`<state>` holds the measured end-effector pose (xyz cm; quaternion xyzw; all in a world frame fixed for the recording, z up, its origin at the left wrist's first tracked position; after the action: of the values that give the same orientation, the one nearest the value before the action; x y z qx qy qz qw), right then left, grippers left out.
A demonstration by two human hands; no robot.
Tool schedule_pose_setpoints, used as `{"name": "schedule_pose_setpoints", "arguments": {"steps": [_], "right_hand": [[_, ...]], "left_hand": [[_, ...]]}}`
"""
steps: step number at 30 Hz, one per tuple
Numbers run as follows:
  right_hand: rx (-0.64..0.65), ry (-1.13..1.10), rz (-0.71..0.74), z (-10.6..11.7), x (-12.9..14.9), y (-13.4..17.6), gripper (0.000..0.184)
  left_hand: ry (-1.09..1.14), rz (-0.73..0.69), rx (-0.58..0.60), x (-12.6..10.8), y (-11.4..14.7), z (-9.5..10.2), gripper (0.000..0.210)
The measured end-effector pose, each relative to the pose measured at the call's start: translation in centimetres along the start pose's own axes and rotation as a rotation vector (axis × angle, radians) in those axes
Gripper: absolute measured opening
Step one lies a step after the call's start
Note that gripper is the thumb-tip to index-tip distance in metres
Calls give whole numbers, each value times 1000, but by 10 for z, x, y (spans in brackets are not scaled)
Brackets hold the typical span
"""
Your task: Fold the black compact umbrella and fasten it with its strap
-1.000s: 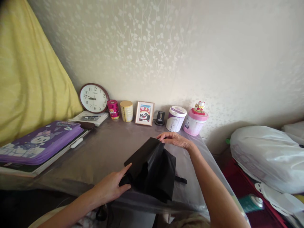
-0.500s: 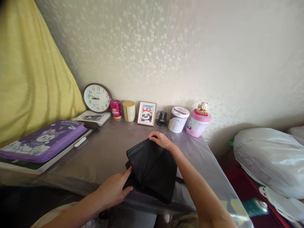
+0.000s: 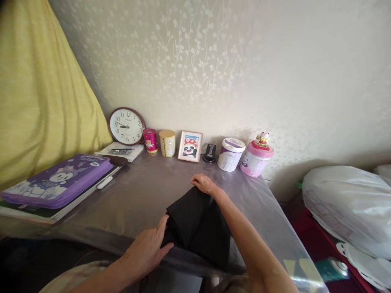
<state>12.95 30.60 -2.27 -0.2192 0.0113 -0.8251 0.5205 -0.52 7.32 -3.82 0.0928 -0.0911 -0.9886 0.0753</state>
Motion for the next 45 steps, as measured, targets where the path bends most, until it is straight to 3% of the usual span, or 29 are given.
{"name": "schedule_pose_setpoints", "arguments": {"steps": [7, 13, 20, 26, 34, 38, 40, 43, 45], "right_hand": [[-67, 195, -6, 1, 6, 0, 25], [-42, 312, 49, 5, 16, -3, 36], [26, 474, -84, 4, 22, -12, 38], [134, 514, -211, -7, 15, -17, 39], [144, 477, -238, -13, 16, -18, 39], [99, 452, -235, -4, 16, -18, 32], [12, 424, -197, 7, 19, -15, 29], [-197, 275, -78, 25, 31, -3, 29], [-228, 129, 31, 29, 43, 10, 30]], "left_hand": [[36, -25, 17, 0, -1, 6, 56], [69, -78, -9, 2, -2, 5, 55], [-34, -118, -39, -1, 2, 1, 55], [-53, -51, -37, 0, 1, -2, 56], [-28, -147, -3, -2, 0, 0, 75], [-14, -138, 3, 0, -3, -3, 72], [-17, -134, 9, 0, -3, -4, 71], [-20, -118, 16, 1, -3, -3, 71], [-10, -101, 22, 1, -4, -3, 71]]}}
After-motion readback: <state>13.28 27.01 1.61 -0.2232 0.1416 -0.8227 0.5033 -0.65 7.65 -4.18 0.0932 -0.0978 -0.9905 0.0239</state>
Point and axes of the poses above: each hand's wrist, its own y-axis away from the middle knuckle, its own z-axis out of the back of the hand, x = y × z, the point moved 3 cm from there along -y, towards the middle knuckle, and after that the axes turned 13 degrees about z, right-handed, at the moved point
